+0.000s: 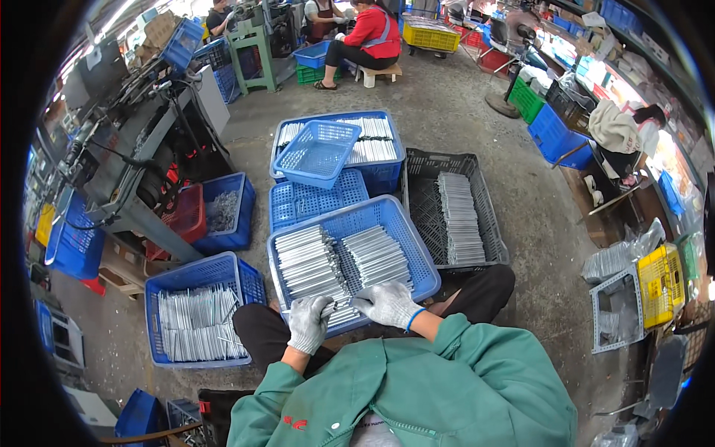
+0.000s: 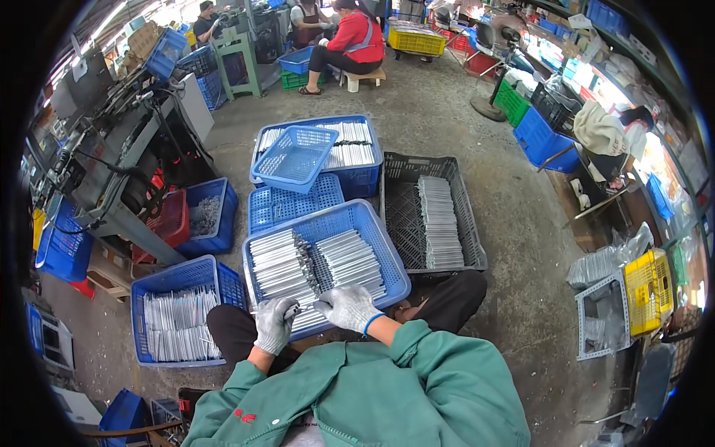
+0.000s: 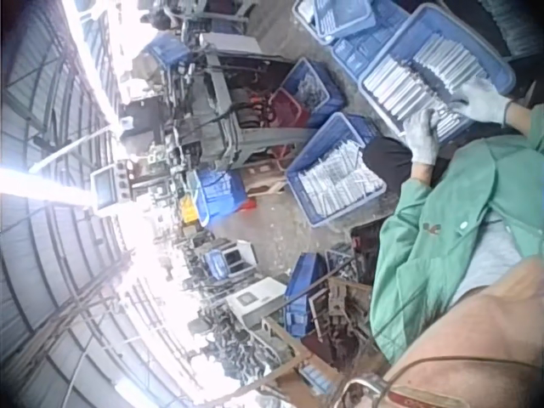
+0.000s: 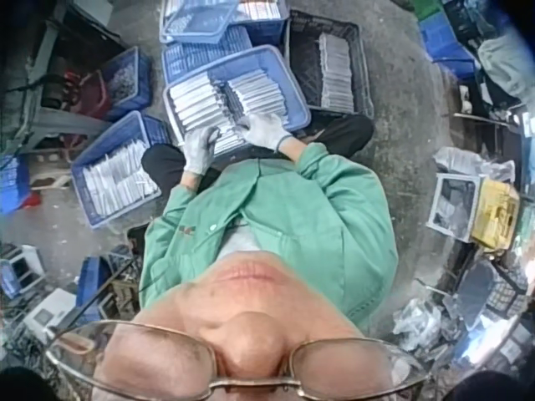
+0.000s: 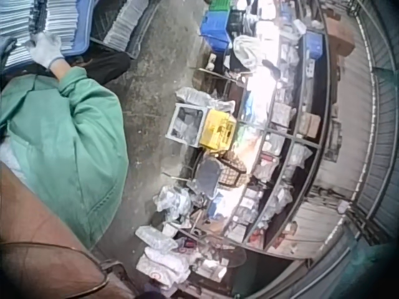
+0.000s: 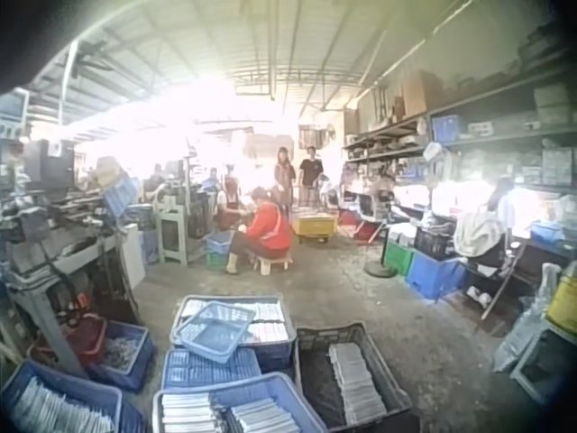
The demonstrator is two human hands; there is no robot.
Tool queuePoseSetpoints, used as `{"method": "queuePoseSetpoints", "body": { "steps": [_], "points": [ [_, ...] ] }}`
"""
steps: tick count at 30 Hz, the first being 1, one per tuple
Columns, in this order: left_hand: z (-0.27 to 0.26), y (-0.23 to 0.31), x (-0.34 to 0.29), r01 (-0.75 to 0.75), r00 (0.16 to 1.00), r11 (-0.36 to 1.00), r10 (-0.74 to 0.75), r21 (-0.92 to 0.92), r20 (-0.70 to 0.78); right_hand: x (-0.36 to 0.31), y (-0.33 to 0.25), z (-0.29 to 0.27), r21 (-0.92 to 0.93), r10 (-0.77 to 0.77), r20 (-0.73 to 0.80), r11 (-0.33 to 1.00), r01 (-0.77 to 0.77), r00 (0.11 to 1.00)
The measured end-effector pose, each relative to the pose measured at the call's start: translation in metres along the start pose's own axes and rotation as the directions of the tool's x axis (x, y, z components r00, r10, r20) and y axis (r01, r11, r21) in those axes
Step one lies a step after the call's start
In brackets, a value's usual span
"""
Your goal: Sorting and arranging small metal components into plastic crates.
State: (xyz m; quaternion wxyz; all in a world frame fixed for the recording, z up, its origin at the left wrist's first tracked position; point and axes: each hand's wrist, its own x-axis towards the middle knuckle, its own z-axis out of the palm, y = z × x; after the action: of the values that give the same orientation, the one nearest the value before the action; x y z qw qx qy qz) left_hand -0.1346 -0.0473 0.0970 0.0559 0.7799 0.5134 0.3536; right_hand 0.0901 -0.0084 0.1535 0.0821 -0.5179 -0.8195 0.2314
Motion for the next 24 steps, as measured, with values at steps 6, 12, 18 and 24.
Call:
{"method": "queuePoseSetpoints", "body": {
  "steps": [6,12,18,24],
  "points": [
    [0.044,-0.033,-0.023,0.113,0.983,0.979,-0.135,0.167,0.125,-0.001,0.008,0.002,-0.048,0.075,0.040,0.996,-0.073,0.996],
    [0.060,-0.044,-0.031,0.185,0.906,0.942,-0.274,0.280,0.324,-0.001,0.018,0.015,-0.011,0.086,0.009,0.996,-0.086,0.996],
    [0.065,-0.050,-0.041,0.221,0.882,0.931,-0.318,0.292,0.347,-0.001,0.016,0.017,-0.025,0.104,0.016,0.994,-0.104,0.994],
    [0.066,-0.051,-0.039,0.266,0.859,0.925,-0.355,0.271,0.368,0.003,0.023,0.022,-0.048,0.093,-0.033,0.994,-0.094,0.995]
  ]
}}
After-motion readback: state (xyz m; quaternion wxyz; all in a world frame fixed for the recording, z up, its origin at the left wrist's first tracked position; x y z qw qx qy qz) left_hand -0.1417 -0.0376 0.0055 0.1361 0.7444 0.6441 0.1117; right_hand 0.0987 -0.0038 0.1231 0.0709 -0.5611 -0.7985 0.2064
